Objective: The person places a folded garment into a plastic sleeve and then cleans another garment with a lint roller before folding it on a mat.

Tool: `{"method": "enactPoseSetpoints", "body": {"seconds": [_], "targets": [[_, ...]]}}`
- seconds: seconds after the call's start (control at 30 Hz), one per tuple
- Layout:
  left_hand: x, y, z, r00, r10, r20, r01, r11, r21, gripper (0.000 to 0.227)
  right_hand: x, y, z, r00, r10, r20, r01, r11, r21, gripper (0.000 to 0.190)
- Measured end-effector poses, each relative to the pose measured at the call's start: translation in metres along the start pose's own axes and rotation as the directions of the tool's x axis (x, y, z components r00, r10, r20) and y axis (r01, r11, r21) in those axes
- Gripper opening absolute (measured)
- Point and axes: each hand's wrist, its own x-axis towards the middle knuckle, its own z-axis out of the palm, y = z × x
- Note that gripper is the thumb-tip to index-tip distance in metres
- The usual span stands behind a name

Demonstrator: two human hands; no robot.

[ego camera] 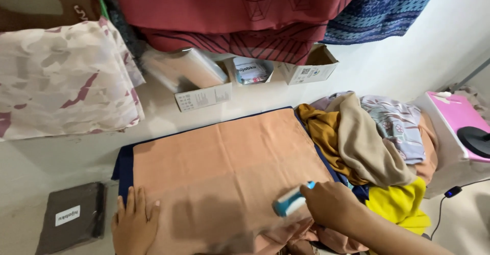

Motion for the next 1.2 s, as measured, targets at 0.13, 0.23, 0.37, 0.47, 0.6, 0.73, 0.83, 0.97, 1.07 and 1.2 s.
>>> {"method": "enactPoseSetpoints", "body": {"seconds": [0.13, 0.23, 0.37, 0.47, 0.6, 0.73, 0.83, 0.97, 1.07, 1.2], "targets": [[0.006, -0.002, 0.007, 0.987, -0.057, 0.150, 0.057, 0.998, 0.006, 0.079, 0.035, -0.008, 0.005, 0.967, 0.043, -0.249, -0.047, 0.999, -0.008, 0.017], [0.004, -0.002, 0.010, 0.988, -0.062, 0.139, 0.061, 0.998, 0.013, 0.079, 0.069, -0.019, -0.017, 0.950, 0.081, -0.300, -0.085, 0.996, -0.002, 0.021], [0.002, -0.005, 0.023, 0.998, -0.047, 0.039, 0.046, 0.998, 0.037, 0.078, 0.151, -0.013, 0.007, 0.788, 0.077, -0.611, -0.137, 0.989, -0.052, 0.031], [0.007, -0.006, 0.023, 0.982, -0.079, 0.169, 0.077, 0.997, 0.019, 0.078, 0.193, -0.004, 0.009, 0.765, 0.058, -0.641, -0.167, 0.980, -0.110, 0.047], [0.006, -0.004, 0.017, 0.976, -0.080, 0.201, 0.075, 0.997, 0.029, 0.079, 0.208, 0.001, 0.003, 0.852, 0.021, -0.522, -0.187, 0.946, -0.267, 0.056], [0.005, -0.004, 0.011, 0.995, -0.034, 0.092, 0.032, 0.999, 0.027, 0.077, 0.175, -0.005, 0.010, 0.834, 0.084, -0.545, -0.159, 0.983, -0.092, 0.049], [0.009, -0.001, -0.005, 0.970, -0.066, 0.236, 0.067, 0.998, 0.005, 0.078, 0.123, -0.007, 0.000, 0.871, 0.135, -0.473, -0.152, 0.988, 0.002, 0.041], [0.009, -0.001, -0.005, 0.968, -0.068, 0.242, 0.070, 0.998, 0.000, 0.079, 0.063, 0.003, 0.010, 0.947, 0.138, -0.290, -0.130, 0.990, 0.046, 0.028], [0.005, -0.005, 0.010, 0.992, -0.036, 0.124, 0.038, 0.999, -0.012, 0.078, 0.018, 0.012, 0.014, 0.969, 0.111, -0.219, -0.107, 0.994, 0.030, 0.027], [0.003, -0.007, 0.020, 0.989, -0.040, 0.142, 0.038, 0.999, 0.015, 0.081, -0.011, 0.010, -0.001, 0.988, 0.133, -0.082, -0.132, 0.991, 0.019, 0.034]]}}
